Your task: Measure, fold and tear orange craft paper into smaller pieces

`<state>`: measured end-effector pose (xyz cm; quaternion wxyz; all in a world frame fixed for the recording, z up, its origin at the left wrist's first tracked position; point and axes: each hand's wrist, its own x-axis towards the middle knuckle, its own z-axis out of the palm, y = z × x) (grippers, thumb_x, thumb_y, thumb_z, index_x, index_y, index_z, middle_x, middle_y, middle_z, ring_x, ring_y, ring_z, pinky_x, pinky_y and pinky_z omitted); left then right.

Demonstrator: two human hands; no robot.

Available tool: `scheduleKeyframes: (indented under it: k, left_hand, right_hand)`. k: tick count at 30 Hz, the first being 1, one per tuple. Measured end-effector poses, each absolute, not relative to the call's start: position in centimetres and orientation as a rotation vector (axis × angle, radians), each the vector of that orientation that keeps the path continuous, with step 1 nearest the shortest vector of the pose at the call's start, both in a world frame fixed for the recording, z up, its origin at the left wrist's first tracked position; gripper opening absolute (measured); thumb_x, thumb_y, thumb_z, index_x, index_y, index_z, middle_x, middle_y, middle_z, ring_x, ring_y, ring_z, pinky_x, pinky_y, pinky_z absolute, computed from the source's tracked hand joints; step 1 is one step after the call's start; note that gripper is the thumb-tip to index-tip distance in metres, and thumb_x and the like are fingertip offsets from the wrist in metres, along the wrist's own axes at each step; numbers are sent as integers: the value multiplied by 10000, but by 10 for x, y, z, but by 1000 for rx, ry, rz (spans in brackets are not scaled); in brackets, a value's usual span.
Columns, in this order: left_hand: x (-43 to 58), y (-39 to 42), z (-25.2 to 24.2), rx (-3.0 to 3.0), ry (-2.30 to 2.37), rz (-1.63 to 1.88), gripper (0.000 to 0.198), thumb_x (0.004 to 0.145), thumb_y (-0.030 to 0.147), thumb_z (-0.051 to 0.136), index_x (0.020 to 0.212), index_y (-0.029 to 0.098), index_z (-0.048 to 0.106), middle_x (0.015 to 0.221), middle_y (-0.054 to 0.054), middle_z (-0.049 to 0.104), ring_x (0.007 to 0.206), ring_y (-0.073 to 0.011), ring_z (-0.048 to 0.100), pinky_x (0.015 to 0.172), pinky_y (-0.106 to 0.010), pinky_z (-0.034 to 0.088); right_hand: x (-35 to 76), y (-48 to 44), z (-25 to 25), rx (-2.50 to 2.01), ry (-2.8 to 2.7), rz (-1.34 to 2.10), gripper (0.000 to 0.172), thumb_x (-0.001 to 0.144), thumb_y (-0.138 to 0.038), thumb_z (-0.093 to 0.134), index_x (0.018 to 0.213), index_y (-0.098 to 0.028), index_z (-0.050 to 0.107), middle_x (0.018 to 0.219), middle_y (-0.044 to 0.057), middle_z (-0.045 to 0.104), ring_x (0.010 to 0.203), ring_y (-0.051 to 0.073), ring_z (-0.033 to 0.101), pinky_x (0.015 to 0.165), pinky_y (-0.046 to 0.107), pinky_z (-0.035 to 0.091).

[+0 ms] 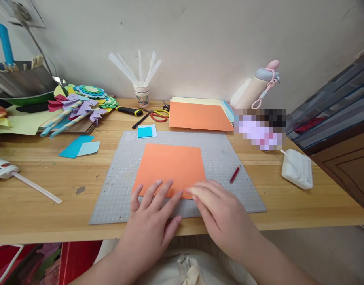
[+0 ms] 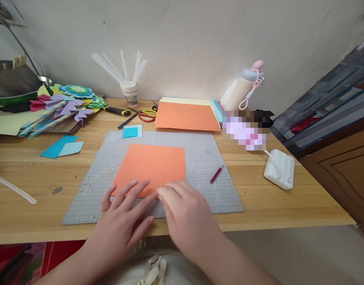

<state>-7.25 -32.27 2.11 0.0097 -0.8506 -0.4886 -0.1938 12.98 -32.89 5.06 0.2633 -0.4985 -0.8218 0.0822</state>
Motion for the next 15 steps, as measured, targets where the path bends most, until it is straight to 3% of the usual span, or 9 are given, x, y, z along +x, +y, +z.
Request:
scheduleKeyframes:
  k: [3,6,15]
  left_hand:
    - [-68,-324,19,-2655,-1533,-542,363,905,445,507,1250,365,584,1399,11,536,1265,-242,466,1146,-429,43]
    - [-67,-328,15,-2629,-1614,-553,328,903,486,508,1201,393,608,1380,48,553,1272,-237,464,1152,-435,47]
    - [-109,-333,13,-2395,-1703,-512,292,898,381,496,1127,338,672,1343,-36,585,1294,-309,451,1086,-554,204]
  right_hand:
    - [121,-320,31,-1457,-2205,252,281,969,-196,390,1076,-180,649,943,84,621,869,198,560,752,375,483]
    - [118,-329,13,-1507,-2253,233,303,951,-251,434,1159,-183,643,900,84,588,819,215,516,701,381,421]
    - [142,-344,7,-1627,-2193,125,342,968,-230,376,1148,-255,666,850,49,585,778,179,511,690,348,304]
